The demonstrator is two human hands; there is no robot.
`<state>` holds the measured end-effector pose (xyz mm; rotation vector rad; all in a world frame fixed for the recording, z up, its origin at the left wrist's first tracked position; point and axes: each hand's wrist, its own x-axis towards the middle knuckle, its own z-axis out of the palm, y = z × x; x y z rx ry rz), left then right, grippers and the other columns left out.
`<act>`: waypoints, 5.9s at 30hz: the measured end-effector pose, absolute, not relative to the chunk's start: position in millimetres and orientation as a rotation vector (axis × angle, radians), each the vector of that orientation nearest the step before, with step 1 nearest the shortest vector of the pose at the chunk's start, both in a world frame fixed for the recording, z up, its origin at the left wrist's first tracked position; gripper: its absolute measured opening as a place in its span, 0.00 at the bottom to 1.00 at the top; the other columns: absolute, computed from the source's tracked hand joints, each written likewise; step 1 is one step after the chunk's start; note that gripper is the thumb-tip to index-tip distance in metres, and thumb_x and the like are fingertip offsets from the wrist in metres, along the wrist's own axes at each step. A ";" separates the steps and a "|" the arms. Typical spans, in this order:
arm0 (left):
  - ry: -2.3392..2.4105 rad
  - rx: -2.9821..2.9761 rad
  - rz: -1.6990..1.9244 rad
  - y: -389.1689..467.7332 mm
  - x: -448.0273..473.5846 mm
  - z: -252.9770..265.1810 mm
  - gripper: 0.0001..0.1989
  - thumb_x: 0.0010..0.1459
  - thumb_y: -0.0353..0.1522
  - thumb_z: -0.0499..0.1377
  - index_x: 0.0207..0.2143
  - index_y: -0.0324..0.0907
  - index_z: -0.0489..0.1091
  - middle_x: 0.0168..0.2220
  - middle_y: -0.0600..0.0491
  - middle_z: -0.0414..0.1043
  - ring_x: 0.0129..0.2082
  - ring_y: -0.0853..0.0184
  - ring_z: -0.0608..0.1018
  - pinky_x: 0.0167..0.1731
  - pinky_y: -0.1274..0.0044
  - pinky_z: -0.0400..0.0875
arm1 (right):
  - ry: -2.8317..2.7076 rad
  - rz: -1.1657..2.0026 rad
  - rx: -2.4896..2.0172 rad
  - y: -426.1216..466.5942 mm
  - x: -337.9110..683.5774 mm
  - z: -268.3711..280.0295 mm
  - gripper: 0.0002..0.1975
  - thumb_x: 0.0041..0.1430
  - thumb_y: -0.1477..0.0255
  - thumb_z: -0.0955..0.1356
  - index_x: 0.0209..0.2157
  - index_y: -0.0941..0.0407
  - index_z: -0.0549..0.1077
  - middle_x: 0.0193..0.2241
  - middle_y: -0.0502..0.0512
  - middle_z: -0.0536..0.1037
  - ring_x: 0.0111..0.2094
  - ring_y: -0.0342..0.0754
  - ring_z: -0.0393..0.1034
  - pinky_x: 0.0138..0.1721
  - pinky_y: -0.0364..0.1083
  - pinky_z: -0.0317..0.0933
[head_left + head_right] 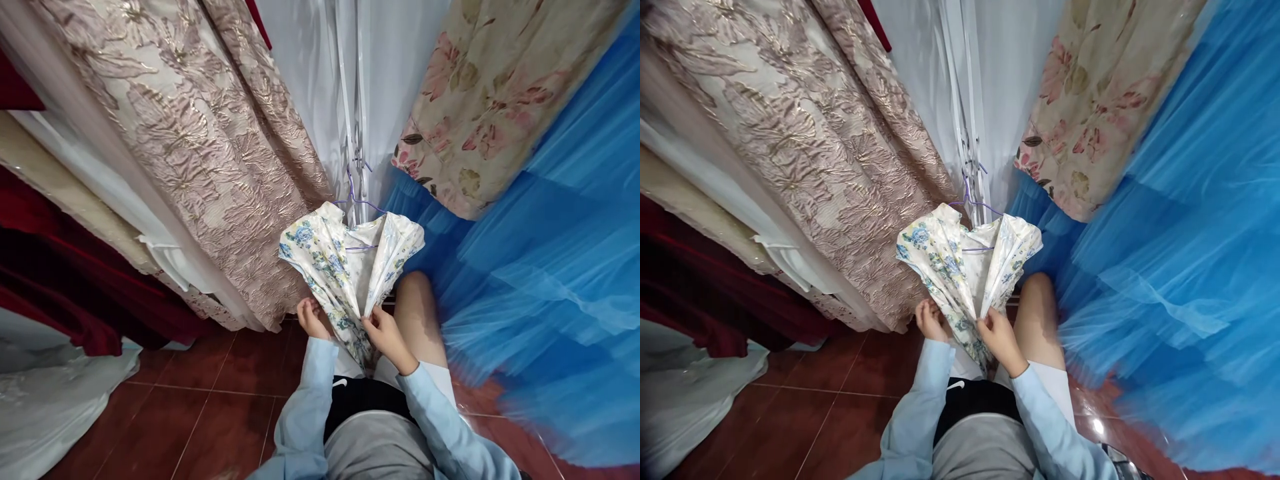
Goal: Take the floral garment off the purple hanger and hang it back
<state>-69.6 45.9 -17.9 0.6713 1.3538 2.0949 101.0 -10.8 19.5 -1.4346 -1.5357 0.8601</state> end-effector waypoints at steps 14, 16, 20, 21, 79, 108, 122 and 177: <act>1.091 1.835 1.232 -9.1 -25.6 14.2 0.08 0.60 0.30 0.59 0.43 0.42 0.69 0.39 0.48 0.77 0.41 0.62 0.80 0.44 0.72 0.74 | -1.392 0.955 -1.308 -16.0 115.2 20.2 0.12 0.59 0.63 0.68 0.27 0.53 0.65 0.21 0.46 0.67 0.24 0.45 0.61 0.28 0.44 0.54; 1.082 1.878 1.213 -8.3 -27.6 17.2 0.08 0.59 0.29 0.60 0.42 0.42 0.70 0.38 0.49 0.78 0.40 0.62 0.80 0.43 0.72 0.75 | -1.371 0.978 -1.283 -15.6 115.7 19.2 0.14 0.60 0.60 0.69 0.28 0.54 0.66 0.21 0.47 0.67 0.24 0.46 0.61 0.29 0.45 0.56; 1.125 1.890 1.262 -8.0 -31.1 16.2 0.06 0.60 0.28 0.60 0.41 0.41 0.71 0.35 0.49 0.79 0.36 0.63 0.81 0.39 0.73 0.77 | -1.316 1.030 -1.249 -17.2 113.2 22.4 0.17 0.62 0.57 0.70 0.28 0.54 0.67 0.21 0.47 0.68 0.24 0.45 0.61 0.28 0.45 0.56; 1.144 1.893 1.283 -8.5 -31.2 15.0 0.04 0.62 0.29 0.58 0.39 0.41 0.72 0.35 0.49 0.79 0.36 0.63 0.81 0.39 0.73 0.77 | -1.308 1.043 -1.236 -18.0 112.5 23.8 0.16 0.62 0.57 0.70 0.28 0.54 0.68 0.21 0.48 0.69 0.24 0.46 0.62 0.29 0.45 0.57; 0.480 3.133 0.046 62.2 -27.0 119.6 0.06 0.60 0.24 0.59 0.40 0.39 0.71 0.37 0.47 0.75 0.38 0.59 0.73 0.41 0.69 0.64 | -1.669 0.979 -1.262 -16.2 135.5 34.1 0.09 0.65 0.65 0.64 0.34 0.54 0.68 0.30 0.54 0.76 0.31 0.51 0.69 0.34 0.47 0.58; 0.711 2.996 0.217 56.3 -41.5 98.9 0.07 0.63 0.24 0.55 0.40 0.40 0.71 0.35 0.49 0.75 0.39 0.61 0.74 0.43 0.71 0.64 | -1.438 0.902 -1.261 -6.6 121.3 10.6 0.13 0.59 0.65 0.69 0.26 0.54 0.64 0.21 0.46 0.66 0.25 0.45 0.61 0.30 0.45 0.54; 0.762 2.986 0.348 34.9 -30.4 83.8 0.08 0.63 0.22 0.51 0.40 0.39 0.66 0.35 0.47 0.73 0.40 0.59 0.75 0.44 0.69 0.66 | -1.387 0.805 -1.240 -13.0 127.0 16.8 0.12 0.62 0.66 0.67 0.26 0.53 0.63 0.22 0.46 0.65 0.26 0.45 0.59 0.29 0.44 0.54; 1.362 1.890 1.123 -19.2 -23.5 -19.1 0.04 0.57 0.27 0.56 0.35 0.41 0.67 0.33 0.52 0.70 0.35 0.66 0.72 0.40 0.74 0.69 | -1.176 1.299 -1.275 -29.4 113.8 -1.4 0.24 0.55 0.49 0.71 0.21 0.55 0.71 0.16 0.51 0.71 0.18 0.44 0.61 0.21 0.43 0.56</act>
